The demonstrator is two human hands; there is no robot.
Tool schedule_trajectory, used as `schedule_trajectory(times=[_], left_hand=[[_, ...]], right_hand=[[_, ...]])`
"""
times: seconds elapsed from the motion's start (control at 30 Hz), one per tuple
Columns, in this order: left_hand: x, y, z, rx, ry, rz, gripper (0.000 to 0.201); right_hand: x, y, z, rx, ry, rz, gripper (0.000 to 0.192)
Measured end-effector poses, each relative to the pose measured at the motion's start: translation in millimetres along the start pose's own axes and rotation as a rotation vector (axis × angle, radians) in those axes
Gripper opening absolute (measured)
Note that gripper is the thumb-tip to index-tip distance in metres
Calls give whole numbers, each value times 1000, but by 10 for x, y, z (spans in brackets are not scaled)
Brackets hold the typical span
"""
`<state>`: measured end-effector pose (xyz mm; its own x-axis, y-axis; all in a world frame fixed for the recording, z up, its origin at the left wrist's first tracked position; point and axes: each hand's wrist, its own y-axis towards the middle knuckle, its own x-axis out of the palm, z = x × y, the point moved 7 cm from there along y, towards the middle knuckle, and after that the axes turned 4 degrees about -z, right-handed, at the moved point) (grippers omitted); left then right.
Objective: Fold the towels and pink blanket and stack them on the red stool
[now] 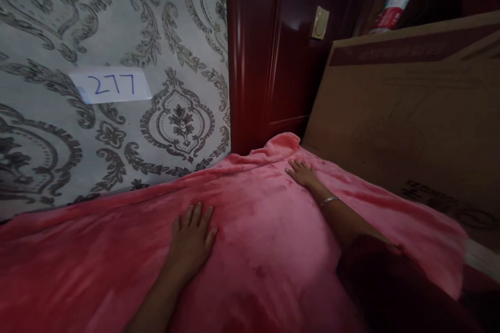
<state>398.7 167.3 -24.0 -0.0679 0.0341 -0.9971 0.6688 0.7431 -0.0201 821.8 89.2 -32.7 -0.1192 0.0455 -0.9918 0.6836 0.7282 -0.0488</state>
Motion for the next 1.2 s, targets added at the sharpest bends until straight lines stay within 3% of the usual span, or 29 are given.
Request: schedule_trajectory(times=[0.07,0.13,0.23,0.3,0.47,0.53,0.67,0.8,0.87,0.93,1.0,1.1,1.2], left_hand=[[1,-7,-2,-3,-6,-2,58],[0,-13,-6,-2,-24,-6,58],[-5,-19,-7,5,-27,-11,58],[-10,-17,-3,8,-14,-10,58],[-18,-3,4,3,-26,-3,58],[-19,-1,9,9,-35,-3,58],[-14,-3,3,4,-24,-18,58],[-13,6,0,-2,-9,-23,58],[-15,17,1,-4,6,-23,59],[-19,27,-2,-9,14,-20,59],[-32,33,-6,-10,17,-9,59],[-44,46,-17,-5,17,0,59],[-36,78,-33,-8,16,-19,60]], right_hand=[[-49,-44,-84,24,-3,15,62],[-56,-140,-279,-46,-13,65,61],[61,-325,-704,-451,-27,55,60],[131,-338,-734,-547,-42,-11,60],[-89,-20,9,-29,-55,39,55],[-109,-11,182,11,-56,47,56],[40,-154,531,-56,-42,29,60],[6,-317,1306,146,-40,56,62],[-55,-420,1577,264,-55,36,61],[-137,-557,1632,322,-103,80,60],[-173,-706,1476,239,-148,151,59],[-69,-940,1308,126,-114,120,58],[-53,-1199,1552,302,-73,111,55]])
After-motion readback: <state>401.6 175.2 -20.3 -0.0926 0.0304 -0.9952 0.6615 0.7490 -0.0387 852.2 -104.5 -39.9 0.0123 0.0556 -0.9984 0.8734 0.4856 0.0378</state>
